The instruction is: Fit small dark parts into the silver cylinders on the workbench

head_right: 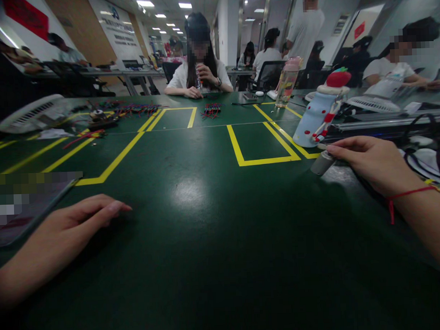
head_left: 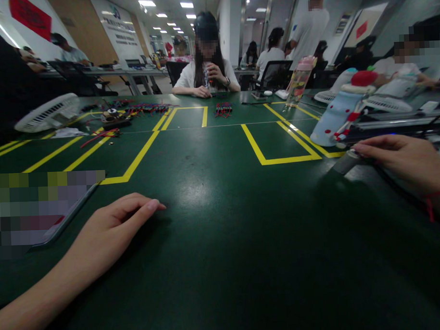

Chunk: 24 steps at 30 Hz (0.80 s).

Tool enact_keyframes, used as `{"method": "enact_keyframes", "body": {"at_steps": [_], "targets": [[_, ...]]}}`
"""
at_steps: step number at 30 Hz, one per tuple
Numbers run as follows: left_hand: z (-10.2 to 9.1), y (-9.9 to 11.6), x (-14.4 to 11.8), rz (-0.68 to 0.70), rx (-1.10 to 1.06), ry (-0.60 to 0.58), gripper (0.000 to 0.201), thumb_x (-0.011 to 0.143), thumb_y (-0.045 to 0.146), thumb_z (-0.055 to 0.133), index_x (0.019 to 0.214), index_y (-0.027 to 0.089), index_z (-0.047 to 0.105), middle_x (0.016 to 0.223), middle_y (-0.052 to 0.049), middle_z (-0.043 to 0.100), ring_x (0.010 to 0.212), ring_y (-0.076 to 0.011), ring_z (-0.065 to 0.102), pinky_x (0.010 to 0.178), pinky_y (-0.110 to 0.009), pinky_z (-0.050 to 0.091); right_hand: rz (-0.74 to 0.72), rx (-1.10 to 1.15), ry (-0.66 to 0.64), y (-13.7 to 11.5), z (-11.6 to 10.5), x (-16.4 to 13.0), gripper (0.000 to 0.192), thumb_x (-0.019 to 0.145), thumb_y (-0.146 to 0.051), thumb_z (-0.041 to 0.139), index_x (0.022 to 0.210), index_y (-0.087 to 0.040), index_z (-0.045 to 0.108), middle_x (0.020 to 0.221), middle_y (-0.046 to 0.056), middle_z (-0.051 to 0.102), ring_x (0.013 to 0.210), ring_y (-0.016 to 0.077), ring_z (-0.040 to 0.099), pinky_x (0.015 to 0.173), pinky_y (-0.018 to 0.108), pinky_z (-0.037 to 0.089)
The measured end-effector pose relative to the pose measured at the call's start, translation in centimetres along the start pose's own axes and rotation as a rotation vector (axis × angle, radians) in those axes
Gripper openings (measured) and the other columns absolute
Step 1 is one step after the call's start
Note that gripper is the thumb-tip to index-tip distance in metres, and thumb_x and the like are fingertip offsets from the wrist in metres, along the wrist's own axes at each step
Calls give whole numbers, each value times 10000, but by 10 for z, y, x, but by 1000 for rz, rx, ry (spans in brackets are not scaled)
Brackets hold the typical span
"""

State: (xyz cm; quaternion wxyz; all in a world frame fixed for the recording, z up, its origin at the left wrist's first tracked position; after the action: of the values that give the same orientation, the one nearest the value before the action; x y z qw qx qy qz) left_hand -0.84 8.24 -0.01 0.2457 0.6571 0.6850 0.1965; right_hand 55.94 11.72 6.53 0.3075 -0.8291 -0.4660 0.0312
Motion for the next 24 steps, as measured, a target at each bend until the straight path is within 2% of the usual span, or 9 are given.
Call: {"method": "enact_keyframes", "body": {"at_steps": [7, 12, 19, 24], "targets": [[-2, 6, -2, 22, 7, 1, 435, 836, 620, 474, 966, 276, 707, 1036, -9, 718, 966, -254, 636, 806, -328, 454, -65, -43, -31, 5, 0, 7, 343, 693, -442, 716, 951, -220, 756, 987, 70, 709, 941, 239, 612, 859, 376, 409], [-2, 5, -2, 5, 30, -10, 431, 845, 615, 465, 961, 275, 703, 1042, 5, 710, 975, -248, 631, 802, -316, 443, -27, -88, -44, 9, 1, 9, 365, 691, -467, 723, 960, -222, 754, 986, 73, 711, 959, 251, 618, 874, 385, 410], [-1, 5, -2, 21, 15, -3, 424, 847, 616, 473, 956, 272, 695, 1034, 5, 707, 960, -246, 632, 798, -313, 437, -71, 2, -94, 0, 2, 7, 260, 716, -332, 717, 956, -240, 757, 1030, 35, 711, 1040, 222, 611, 971, 368, 382], [0, 5, -2, 12, 8, -17, 429, 837, 624, 478, 954, 274, 695, 1042, -3, 706, 965, -255, 629, 817, -328, 433, -88, 40, -206, 11, 16, 15, 515, 522, -377, 848, 996, -227, 713, 934, 48, 707, 838, 196, 650, 819, 344, 457]]}}
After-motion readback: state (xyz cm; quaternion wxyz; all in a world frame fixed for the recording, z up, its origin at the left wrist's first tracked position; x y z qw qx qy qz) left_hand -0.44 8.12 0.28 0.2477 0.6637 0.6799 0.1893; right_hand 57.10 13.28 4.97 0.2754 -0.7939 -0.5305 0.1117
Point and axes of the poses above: each hand's wrist, its own x-axis towards the middle knuckle, its own z-axis out of the palm, y = z × x, the point moved 9 cm from there along x, towards the middle knuckle
